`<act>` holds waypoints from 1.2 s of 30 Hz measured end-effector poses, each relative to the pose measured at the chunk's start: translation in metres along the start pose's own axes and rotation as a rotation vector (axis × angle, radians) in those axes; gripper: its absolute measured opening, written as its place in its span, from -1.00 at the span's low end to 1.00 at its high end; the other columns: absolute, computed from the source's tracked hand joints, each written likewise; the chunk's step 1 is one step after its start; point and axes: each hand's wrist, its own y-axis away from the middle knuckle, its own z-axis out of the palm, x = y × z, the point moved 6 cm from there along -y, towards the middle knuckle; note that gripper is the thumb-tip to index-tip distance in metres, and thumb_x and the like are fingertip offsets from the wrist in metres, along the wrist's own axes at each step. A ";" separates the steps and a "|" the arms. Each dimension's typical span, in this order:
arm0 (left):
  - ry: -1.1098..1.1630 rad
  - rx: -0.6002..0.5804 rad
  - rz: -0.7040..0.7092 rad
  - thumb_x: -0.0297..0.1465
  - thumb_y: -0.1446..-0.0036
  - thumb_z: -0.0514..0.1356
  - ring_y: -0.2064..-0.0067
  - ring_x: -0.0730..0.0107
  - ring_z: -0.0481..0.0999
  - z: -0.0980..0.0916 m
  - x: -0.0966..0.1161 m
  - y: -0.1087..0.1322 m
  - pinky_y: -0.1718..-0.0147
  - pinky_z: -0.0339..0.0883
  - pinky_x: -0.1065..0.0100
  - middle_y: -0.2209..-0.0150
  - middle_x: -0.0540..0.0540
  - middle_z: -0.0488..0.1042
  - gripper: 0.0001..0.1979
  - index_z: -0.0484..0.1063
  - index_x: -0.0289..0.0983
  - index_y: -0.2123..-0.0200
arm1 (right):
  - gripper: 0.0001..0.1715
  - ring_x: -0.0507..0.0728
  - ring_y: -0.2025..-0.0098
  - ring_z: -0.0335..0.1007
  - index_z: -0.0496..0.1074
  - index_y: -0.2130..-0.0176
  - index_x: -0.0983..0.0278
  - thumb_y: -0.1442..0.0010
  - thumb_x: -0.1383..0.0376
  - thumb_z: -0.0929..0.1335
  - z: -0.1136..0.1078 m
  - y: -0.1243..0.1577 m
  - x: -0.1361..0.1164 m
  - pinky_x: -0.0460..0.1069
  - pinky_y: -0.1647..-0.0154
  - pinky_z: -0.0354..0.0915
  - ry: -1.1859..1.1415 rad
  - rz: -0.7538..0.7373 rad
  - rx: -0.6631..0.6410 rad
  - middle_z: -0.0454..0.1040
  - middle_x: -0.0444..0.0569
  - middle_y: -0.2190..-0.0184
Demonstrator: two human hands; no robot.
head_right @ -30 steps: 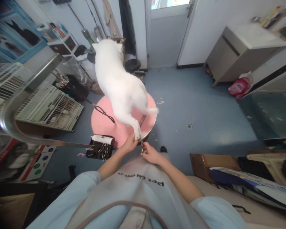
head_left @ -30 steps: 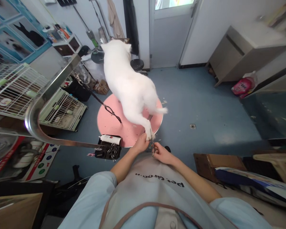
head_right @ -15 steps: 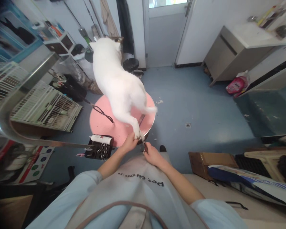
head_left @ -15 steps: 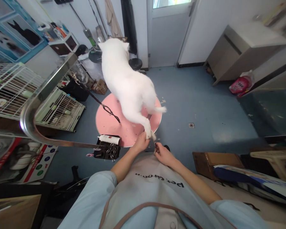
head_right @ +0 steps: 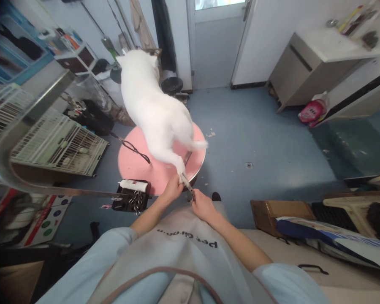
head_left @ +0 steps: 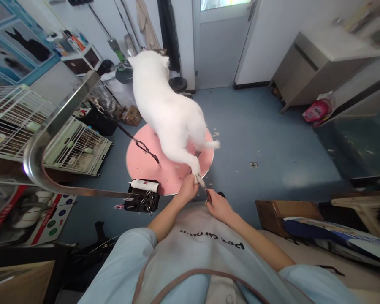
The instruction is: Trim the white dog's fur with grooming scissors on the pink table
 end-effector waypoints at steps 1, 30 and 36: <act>-0.009 0.000 -0.004 -0.62 -0.04 0.06 0.26 0.28 0.45 0.000 -0.001 0.000 0.20 0.34 0.27 0.33 -0.12 0.48 -0.82 0.35 -0.26 0.33 | -0.64 0.15 0.17 0.45 0.29 -0.04 0.31 -0.24 0.42 0.25 0.000 0.000 0.000 -0.02 0.22 0.15 0.014 0.008 -0.009 0.52 0.06 0.15; -0.050 0.153 -0.404 -0.50 -0.09 0.14 -0.33 -0.12 0.22 -0.018 -0.120 -0.019 -0.28 0.07 -0.04 -0.19 -0.46 0.35 -0.55 0.42 -0.41 -0.09 | -0.56 0.20 0.08 0.45 0.31 -0.05 0.29 -0.21 0.20 0.36 0.008 -0.024 0.028 0.01 0.11 0.25 -0.003 0.016 0.076 0.49 0.09 0.08; 0.303 -0.160 -0.387 -0.34 0.04 0.35 0.11 0.14 0.58 0.043 -0.102 0.009 0.07 0.42 0.22 0.22 -0.19 0.63 -0.74 0.62 -0.35 0.26 | -0.54 0.27 0.00 0.41 0.35 -0.08 0.32 -0.22 0.21 0.35 0.005 -0.030 0.039 0.07 0.00 0.20 0.294 -0.005 0.028 0.48 0.17 0.06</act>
